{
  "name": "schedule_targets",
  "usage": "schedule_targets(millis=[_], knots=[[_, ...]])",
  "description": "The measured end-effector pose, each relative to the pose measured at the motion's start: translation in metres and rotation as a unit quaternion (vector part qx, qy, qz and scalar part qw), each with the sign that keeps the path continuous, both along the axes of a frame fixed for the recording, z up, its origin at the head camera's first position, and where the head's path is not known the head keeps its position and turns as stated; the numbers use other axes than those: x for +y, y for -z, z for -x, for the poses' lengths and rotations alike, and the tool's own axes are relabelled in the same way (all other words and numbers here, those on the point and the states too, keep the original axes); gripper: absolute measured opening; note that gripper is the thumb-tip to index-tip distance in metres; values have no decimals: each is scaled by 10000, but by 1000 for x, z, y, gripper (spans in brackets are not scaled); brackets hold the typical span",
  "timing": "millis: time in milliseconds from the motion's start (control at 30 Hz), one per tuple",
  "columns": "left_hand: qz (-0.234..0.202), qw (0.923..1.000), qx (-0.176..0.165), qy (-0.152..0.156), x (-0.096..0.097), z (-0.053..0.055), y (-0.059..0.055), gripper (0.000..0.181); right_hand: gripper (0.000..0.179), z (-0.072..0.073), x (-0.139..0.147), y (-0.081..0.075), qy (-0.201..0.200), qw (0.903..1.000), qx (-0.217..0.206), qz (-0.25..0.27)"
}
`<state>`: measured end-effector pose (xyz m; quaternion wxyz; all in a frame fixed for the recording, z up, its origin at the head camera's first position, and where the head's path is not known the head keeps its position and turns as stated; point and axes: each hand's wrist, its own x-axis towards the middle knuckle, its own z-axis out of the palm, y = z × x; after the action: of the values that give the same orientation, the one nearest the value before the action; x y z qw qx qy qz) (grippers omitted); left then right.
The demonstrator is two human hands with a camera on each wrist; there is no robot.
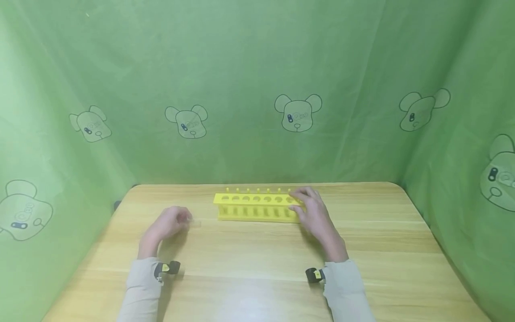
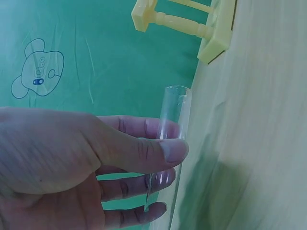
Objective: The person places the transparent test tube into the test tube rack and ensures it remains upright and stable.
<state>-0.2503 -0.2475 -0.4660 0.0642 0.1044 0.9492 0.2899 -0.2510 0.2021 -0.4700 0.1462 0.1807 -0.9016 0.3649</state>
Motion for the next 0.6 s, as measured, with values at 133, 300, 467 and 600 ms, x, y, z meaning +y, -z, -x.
schedule_targets(millis=[133,300,467,600], knots=[[-91,9999,140,23,-1,-1,-3,31,43,0,0,0,-2,10000,-14,-4],[-105,9992,382,99,-1,0,-7,30,42,0,1,0,-12,10000,-23,11],[-180,9982,569,106,-1,-1,-12,29,42,1,1,1,-13,10000,-26,7],[-217,9965,799,67,-1,-2,-16,29,42,2,1,3,-11,10000,-47,-13]])
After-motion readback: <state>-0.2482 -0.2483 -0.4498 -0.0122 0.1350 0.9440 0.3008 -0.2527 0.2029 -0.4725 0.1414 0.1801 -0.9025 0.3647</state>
